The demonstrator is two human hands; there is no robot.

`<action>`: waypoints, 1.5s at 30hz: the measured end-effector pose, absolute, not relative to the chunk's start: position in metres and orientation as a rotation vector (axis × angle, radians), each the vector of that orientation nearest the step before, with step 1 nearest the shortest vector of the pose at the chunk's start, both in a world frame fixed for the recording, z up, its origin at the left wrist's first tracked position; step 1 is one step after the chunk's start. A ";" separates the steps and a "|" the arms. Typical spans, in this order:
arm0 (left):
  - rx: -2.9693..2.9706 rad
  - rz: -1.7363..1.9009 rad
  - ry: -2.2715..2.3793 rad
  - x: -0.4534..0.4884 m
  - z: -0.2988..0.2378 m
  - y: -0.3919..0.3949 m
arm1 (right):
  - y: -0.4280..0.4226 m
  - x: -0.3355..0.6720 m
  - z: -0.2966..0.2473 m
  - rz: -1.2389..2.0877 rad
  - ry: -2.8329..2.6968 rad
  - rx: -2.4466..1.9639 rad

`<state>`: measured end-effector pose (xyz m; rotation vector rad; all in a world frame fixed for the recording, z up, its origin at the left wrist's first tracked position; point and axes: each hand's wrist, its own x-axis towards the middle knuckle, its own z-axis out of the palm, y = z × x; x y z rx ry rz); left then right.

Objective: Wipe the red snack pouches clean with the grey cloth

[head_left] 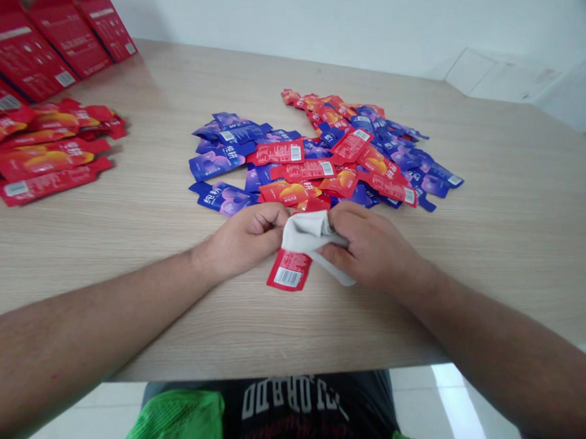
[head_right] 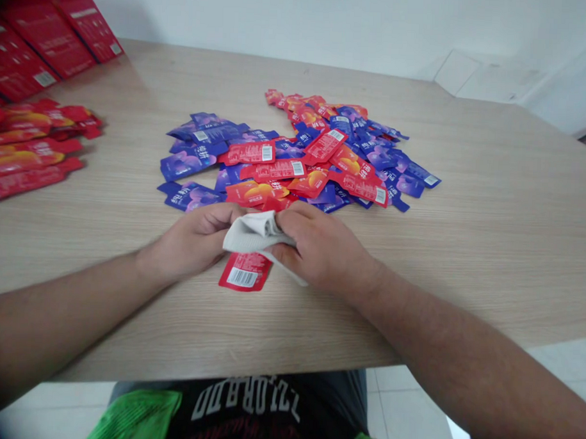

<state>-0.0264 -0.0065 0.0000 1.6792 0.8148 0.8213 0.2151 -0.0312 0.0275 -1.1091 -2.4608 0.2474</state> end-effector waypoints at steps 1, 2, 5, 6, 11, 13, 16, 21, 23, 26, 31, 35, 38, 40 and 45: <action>1.665 0.826 0.819 -0.026 -0.001 -0.006 | -0.030 0.216 0.027 0.206 -2.407 -1.155; 1.653 0.830 0.827 -0.026 -0.001 -0.006 | -0.029 0.216 0.026 0.178 -2.366 -1.186; 1.626 0.834 0.863 -0.025 -0.002 -0.006 | -0.035 0.212 0.026 0.214 -2.434 -1.115; 1.624 0.837 0.875 -0.025 -0.002 -0.007 | -0.038 0.209 0.026 0.253 -2.510 -1.045; 1.620 0.847 0.897 -0.024 0.001 -0.009 | -0.044 0.206 0.028 0.272 -2.621 -0.978; 1.604 0.815 0.868 -0.023 0.002 -0.009 | -0.038 0.211 0.028 0.199 -2.440 -1.127; 1.585 0.777 0.855 -0.023 0.002 -0.009 | -0.034 0.213 0.027 0.173 -2.336 -1.179; 1.626 0.797 0.863 -0.025 0.000 -0.007 | -0.045 0.204 0.028 0.342 -2.662 -0.906; 1.618 0.793 0.853 -0.025 -0.001 -0.006 | -0.044 0.205 0.028 0.286 -2.584 -0.997; 1.586 0.783 0.871 -0.025 -0.001 -0.006 | -0.037 0.211 0.027 0.187 -2.386 -1.172; 1.572 0.808 0.846 -0.024 0.001 -0.008 | -0.040 0.208 0.028 0.330 -2.628 -0.963; 1.563 0.801 0.834 -0.025 0.000 -0.008 | -0.038 0.211 0.029 0.243 -2.519 -1.066; 1.548 0.781 0.851 -0.026 -0.004 -0.006 | -0.034 0.213 0.028 0.179 -2.365 -1.190; 1.535 0.789 0.838 -0.026 -0.005 -0.005 | -0.036 0.211 0.028 0.235 -2.466 -1.111; 1.570 0.812 0.817 -0.027 -0.005 -0.004 | -0.039 0.208 0.029 0.305 -2.636 -0.967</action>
